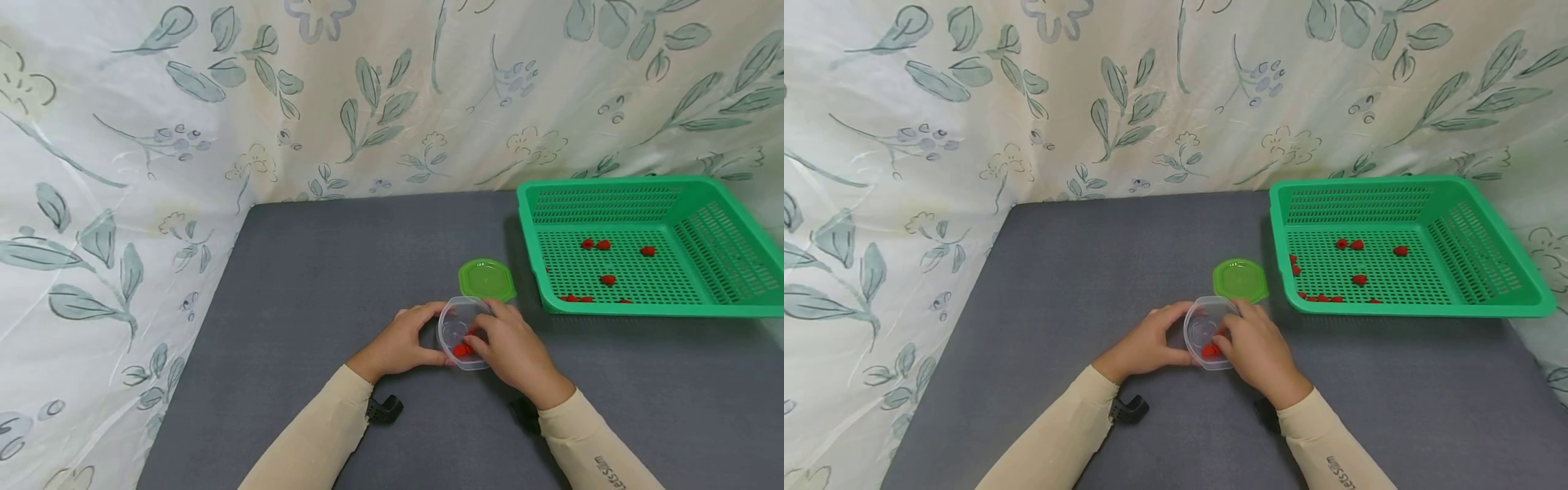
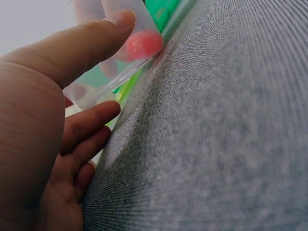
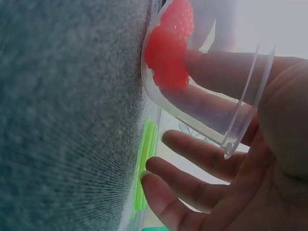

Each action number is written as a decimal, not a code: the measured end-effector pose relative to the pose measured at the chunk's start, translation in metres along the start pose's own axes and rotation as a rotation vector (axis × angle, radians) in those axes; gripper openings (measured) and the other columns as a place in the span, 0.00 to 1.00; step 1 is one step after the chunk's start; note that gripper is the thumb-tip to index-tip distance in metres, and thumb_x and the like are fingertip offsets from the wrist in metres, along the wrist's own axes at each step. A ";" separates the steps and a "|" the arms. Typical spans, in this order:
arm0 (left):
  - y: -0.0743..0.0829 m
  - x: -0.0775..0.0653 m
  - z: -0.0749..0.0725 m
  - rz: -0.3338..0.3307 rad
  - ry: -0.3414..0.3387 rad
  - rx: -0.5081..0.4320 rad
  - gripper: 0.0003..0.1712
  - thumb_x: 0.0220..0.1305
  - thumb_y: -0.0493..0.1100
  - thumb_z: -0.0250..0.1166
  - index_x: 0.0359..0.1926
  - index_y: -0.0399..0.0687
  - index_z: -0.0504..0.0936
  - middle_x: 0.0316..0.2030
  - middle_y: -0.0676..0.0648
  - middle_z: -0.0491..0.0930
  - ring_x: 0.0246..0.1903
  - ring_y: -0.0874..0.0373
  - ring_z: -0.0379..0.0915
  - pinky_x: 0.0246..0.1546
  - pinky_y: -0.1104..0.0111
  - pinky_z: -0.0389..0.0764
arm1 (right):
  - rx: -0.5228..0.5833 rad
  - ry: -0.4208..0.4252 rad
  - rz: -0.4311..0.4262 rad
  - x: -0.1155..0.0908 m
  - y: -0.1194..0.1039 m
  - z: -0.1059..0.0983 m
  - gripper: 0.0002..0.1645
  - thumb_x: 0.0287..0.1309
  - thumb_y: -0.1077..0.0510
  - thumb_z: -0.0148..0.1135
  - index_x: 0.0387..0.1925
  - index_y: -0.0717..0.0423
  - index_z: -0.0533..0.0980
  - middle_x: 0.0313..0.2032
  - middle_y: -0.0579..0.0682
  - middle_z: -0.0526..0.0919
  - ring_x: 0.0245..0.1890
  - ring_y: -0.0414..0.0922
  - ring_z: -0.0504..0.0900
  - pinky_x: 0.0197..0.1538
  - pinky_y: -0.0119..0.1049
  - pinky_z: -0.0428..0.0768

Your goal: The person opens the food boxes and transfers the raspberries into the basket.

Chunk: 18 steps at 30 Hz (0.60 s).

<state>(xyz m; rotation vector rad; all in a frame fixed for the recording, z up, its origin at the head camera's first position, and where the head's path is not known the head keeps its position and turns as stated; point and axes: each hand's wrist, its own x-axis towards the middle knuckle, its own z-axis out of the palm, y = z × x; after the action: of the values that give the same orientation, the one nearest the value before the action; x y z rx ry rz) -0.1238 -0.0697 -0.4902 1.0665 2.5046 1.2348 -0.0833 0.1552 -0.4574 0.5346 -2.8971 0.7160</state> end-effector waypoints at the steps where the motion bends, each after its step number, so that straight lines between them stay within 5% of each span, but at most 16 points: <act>1: 0.000 0.000 0.000 -0.001 0.000 -0.001 0.49 0.45 0.66 0.73 0.68 0.61 0.65 0.59 0.62 0.70 0.56 0.70 0.63 0.57 0.58 0.58 | 0.002 0.007 -0.001 0.000 0.000 0.000 0.11 0.48 0.50 0.74 0.29 0.51 0.82 0.54 0.58 0.74 0.50 0.57 0.71 0.50 0.53 0.73; 18: 0.001 -0.001 0.000 -0.016 0.002 -0.015 0.48 0.45 0.63 0.74 0.68 0.66 0.64 0.58 0.63 0.70 0.56 0.70 0.64 0.58 0.58 0.58 | 0.088 0.203 -0.083 0.003 0.000 -0.009 0.10 0.46 0.52 0.76 0.29 0.49 0.82 0.55 0.52 0.73 0.52 0.54 0.69 0.47 0.49 0.72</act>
<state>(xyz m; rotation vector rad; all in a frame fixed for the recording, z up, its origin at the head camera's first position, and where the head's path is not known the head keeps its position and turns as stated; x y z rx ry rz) -0.1225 -0.0693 -0.4893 1.0398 2.4966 1.2489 -0.0858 0.1590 -0.4487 0.5538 -2.6509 0.8356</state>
